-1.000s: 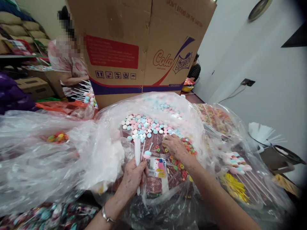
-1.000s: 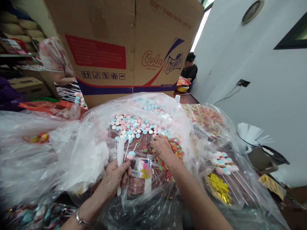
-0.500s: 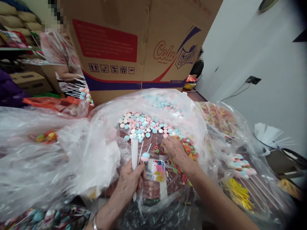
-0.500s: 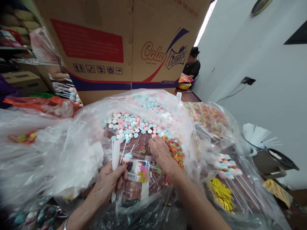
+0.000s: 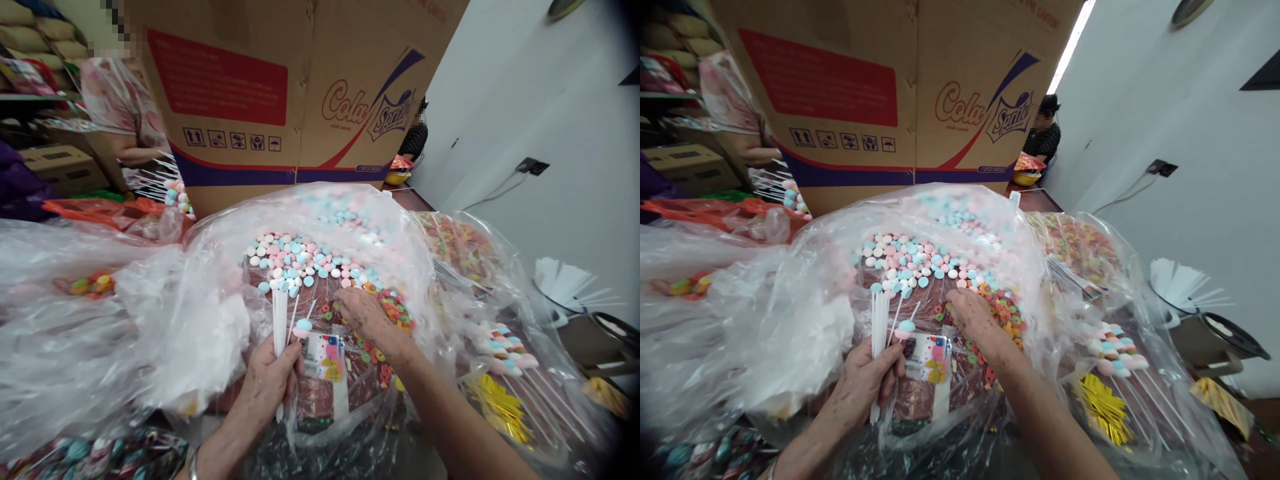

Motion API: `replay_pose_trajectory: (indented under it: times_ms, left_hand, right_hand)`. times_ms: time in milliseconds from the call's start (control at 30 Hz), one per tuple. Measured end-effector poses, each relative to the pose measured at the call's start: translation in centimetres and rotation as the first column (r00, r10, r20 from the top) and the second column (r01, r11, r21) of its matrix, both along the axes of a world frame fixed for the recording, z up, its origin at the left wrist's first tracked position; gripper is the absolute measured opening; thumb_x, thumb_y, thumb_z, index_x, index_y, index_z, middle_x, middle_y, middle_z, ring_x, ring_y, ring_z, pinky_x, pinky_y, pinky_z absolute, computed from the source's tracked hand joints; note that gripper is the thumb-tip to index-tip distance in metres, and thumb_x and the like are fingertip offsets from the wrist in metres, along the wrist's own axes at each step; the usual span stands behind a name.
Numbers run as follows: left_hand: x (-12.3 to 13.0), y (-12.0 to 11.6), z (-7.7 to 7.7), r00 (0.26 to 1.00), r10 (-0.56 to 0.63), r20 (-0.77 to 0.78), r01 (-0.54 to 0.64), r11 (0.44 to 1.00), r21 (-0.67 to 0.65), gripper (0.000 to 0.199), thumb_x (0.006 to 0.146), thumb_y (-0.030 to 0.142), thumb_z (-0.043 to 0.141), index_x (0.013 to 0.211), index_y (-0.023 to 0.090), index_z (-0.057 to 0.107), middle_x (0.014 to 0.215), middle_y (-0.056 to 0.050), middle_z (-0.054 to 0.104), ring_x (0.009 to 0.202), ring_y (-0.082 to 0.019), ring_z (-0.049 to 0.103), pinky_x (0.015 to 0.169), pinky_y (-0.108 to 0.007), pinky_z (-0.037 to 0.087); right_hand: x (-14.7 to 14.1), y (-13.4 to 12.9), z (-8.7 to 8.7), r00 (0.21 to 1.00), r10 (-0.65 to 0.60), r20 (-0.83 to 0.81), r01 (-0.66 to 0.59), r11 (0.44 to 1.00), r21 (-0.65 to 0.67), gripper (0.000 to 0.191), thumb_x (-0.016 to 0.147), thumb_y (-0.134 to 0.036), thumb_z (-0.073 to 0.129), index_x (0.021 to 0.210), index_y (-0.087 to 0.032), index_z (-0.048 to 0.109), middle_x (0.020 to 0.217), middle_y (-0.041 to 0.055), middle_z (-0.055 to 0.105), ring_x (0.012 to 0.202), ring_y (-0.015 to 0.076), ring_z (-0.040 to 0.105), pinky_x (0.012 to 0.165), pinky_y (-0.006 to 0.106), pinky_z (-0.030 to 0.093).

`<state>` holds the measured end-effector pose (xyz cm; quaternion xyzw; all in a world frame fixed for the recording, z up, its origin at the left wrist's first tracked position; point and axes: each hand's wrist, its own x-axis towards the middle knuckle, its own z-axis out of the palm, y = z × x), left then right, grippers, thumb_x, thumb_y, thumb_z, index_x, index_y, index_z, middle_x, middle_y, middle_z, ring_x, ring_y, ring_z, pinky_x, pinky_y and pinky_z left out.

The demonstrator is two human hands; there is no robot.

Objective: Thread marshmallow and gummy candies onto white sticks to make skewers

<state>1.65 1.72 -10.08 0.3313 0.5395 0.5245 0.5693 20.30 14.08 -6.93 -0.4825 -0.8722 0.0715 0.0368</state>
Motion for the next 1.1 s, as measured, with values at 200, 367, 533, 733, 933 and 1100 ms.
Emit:
replay_pose_trajectory:
  times_ms: [200,367,533,733,933,1100]
  left_hand:
    - [-0.2,-0.1,-0.3,1.0,-0.005,-0.014,0.005,1.0,0.006,0.034,0.078,0.048,0.068,0.063,0.019,0.057,0.039,0.006,0.05,0.026,-0.006,0.036,0.028,-0.016,0.027]
    - [-0.2,-0.1,-0.6,0.999,-0.017,-0.033,0.017,1.0,0.004,0.036,0.082,0.047,0.065,0.061,0.019,0.057,0.034,0.006,0.046,0.026,-0.007,0.035,0.029,-0.016,0.027]
    - [0.0,0.0,-0.2,1.0,0.0,-0.014,0.0,1.0,0.008,0.037,0.079,0.049,0.068,0.061,0.019,0.057,0.036,0.006,0.049,0.026,-0.006,0.035,0.028,-0.016,0.027]
    - [-0.1,-0.1,0.0,1.0,-0.012,-0.018,0.011,1.0,-0.006,0.034,0.078,0.047,0.068,0.061,0.02,0.057,0.033,0.007,0.046,0.026,-0.007,0.034,0.028,-0.016,0.027]
    - [-0.1,-0.1,-0.1,0.999,-0.019,-0.031,0.019,1.0,-0.004,0.032,0.079,0.046,0.065,0.063,0.02,0.056,0.034,0.007,0.047,0.026,-0.007,0.034,0.028,-0.016,0.027]
    - [0.0,-0.2,0.3,0.998,-0.023,-0.054,0.024,1.0,0.004,0.027,0.08,0.042,0.065,0.07,0.019,0.057,0.042,0.006,0.054,0.026,-0.006,0.035,0.03,-0.017,0.026]
  right_hand:
    - [-1.1,0.2,-0.3,0.998,0.009,-0.057,-0.009,1.0,-0.006,0.022,0.093,-0.009,0.048,0.096,-0.018,0.067,0.094,0.0059,0.067,0.084,0.0185,0.058,0.075,0.027,0.04]
    - [-0.1,0.0,0.0,0.997,-0.009,-0.078,0.01,1.0,0.011,0.021,0.091,-0.01,0.048,0.096,-0.018,0.068,0.092,0.0052,0.065,0.081,0.018,0.056,0.074,0.027,0.04]
    - [0.7,-0.4,0.7,0.956,0.031,-0.29,-0.05,0.997,-0.059,0.025,0.089,-0.01,0.049,0.096,-0.019,0.07,0.093,0.0041,0.068,0.085,0.017,0.06,0.078,0.027,0.043]
    - [0.0,-0.8,-0.4,0.956,0.065,-0.287,-0.098,0.99,-0.105,0.023,0.089,-0.01,0.051,0.098,-0.019,0.071,0.095,0.0045,0.069,0.088,0.0166,0.061,0.079,0.027,0.044]
    - [-0.2,-1.4,-1.7,0.976,0.091,-0.196,-0.094,0.996,-0.004,0.016,0.089,-0.012,0.052,0.09,-0.018,0.067,0.09,0.0058,0.065,0.083,0.0174,0.057,0.078,0.029,0.045]
    - [-1.0,-2.1,-0.5,0.815,-0.211,-0.539,0.094,0.967,-0.237,0.009,0.076,-0.013,0.055,0.08,-0.02,0.06,0.074,-0.0006,0.059,0.066,0.0141,0.053,0.061,0.025,0.042]
